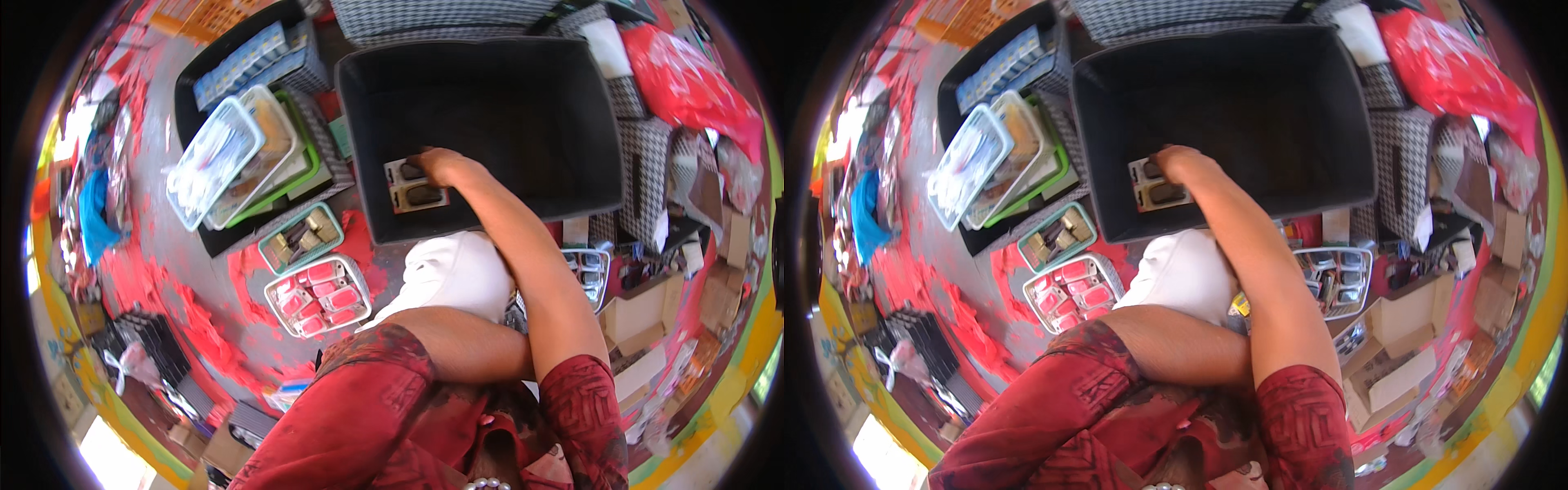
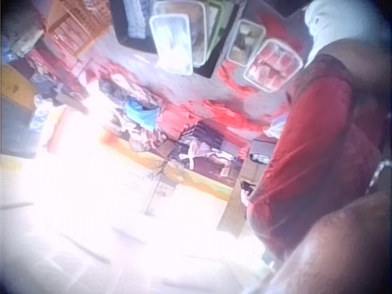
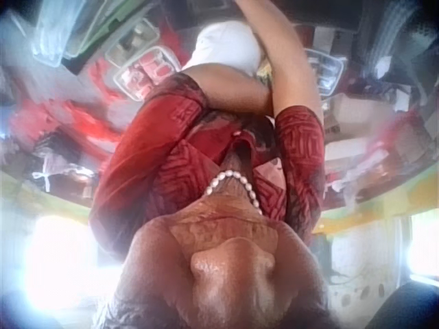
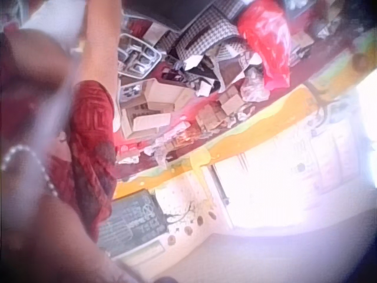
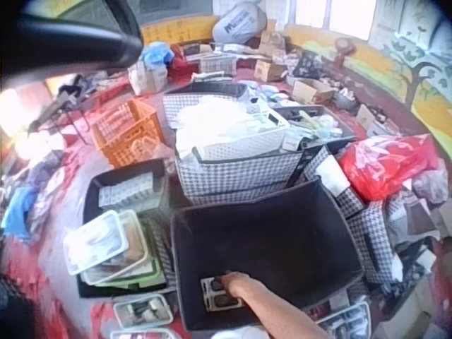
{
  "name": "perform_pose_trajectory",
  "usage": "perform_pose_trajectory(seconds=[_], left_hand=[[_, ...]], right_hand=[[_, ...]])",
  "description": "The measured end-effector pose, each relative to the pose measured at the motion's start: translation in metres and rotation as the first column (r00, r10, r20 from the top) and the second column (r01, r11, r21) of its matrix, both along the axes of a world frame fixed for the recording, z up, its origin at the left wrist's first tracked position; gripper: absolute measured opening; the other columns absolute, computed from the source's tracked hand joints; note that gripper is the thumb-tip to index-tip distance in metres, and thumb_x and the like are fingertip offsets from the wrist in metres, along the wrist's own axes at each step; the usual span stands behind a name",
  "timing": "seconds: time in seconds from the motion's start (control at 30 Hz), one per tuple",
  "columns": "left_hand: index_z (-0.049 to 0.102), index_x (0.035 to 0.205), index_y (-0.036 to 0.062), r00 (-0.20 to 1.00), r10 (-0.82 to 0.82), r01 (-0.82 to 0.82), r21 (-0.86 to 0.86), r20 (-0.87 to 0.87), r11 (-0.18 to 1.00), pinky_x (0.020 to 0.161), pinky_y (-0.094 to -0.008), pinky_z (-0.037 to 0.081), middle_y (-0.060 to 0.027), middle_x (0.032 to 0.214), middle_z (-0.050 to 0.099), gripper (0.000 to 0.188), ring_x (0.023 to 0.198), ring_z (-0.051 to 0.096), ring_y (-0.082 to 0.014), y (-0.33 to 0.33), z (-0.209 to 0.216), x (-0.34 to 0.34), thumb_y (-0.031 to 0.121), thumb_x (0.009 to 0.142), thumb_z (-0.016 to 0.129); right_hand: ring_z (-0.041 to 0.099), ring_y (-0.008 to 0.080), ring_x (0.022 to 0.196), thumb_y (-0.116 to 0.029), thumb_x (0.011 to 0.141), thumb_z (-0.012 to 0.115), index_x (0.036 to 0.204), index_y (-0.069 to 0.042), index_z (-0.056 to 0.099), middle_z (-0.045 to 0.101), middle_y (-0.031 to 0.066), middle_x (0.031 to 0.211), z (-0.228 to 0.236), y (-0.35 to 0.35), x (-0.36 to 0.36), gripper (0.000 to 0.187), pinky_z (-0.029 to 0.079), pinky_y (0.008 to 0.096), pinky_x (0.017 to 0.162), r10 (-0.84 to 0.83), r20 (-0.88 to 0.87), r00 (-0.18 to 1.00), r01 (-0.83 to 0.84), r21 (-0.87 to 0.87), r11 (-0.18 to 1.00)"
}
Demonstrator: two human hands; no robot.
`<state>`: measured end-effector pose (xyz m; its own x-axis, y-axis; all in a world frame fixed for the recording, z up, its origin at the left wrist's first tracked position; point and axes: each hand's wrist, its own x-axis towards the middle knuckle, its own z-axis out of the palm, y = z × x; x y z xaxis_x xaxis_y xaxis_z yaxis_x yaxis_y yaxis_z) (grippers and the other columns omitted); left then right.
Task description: The person sits on the floor and sorts small packaged electronics from a pile into a black storage bin. They pick up items one by one, inspect them, and place them into the bin, occasionally moving other containers to make space.
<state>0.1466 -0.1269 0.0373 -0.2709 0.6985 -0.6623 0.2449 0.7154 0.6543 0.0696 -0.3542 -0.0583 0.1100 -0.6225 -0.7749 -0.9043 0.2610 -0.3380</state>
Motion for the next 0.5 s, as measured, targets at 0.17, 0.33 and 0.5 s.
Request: perform_pose_trajectory(seconds=[0.17, 0.33, 0.5], left_hand=[[0.057, 0.112, 0.0098, 0.979, -0.195, 0.191, -0.056, -0.055, 0.980, 0.076, -0.0319, 0.046, -0.0068, 0.110, 0.059, 0.039, 0.100, 0.057, -0.0184, 0.012, 0.020, -0.008, 0.019, 0.074, 0.062], [0.056, 0.113, 0.0094, 0.938, -0.341, 0.332, -0.127, -0.061, 0.935, 0.077, -0.0316, 0.046, -0.0072, 0.111, 0.059, 0.040, 0.101, 0.057, -0.0185, 0.024, 0.055, -0.025, 0.019, 0.075, 0.062], [0.056, 0.114, 0.0090, 0.910, -0.415, 0.410, -0.169, 0.003, 0.896, 0.077, -0.0314, 0.046, -0.0075, 0.111, 0.059, 0.041, 0.101, 0.056, -0.0185, 0.035, 0.071, -0.041, 0.019, 0.075, 0.062]], right_hand=[[0.051, 0.0351, 0.105, -0.015, 0.078, 0.054, 0.127, -0.004, 0.037, 0.053, 0.0216, 0.112, 0.068, 0.009, -0.031, 0.053, 0.043, 0.0370, 0.087, -0.378, 0.353, 0.856, 0.497, -0.357, 0.791], [0.061, 0.0138, 0.075, -0.028, 0.083, 0.056, 0.097, 0.000, 0.060, 0.063, 0.0087, 0.087, 0.146, 0.156, -0.116, 0.031, 0.048, 0.0250, 0.068, -0.056, 0.939, 0.339, 0.914, -0.315, 0.257], [0.061, 0.0161, 0.075, -0.026, 0.084, 0.053, 0.095, -0.002, 0.060, 0.063, 0.0113, 0.086, 0.083, 0.418, -0.126, 0.027, 0.047, 0.0262, 0.067, -0.503, 0.787, -0.358, 0.601, -0.218, -0.769]])
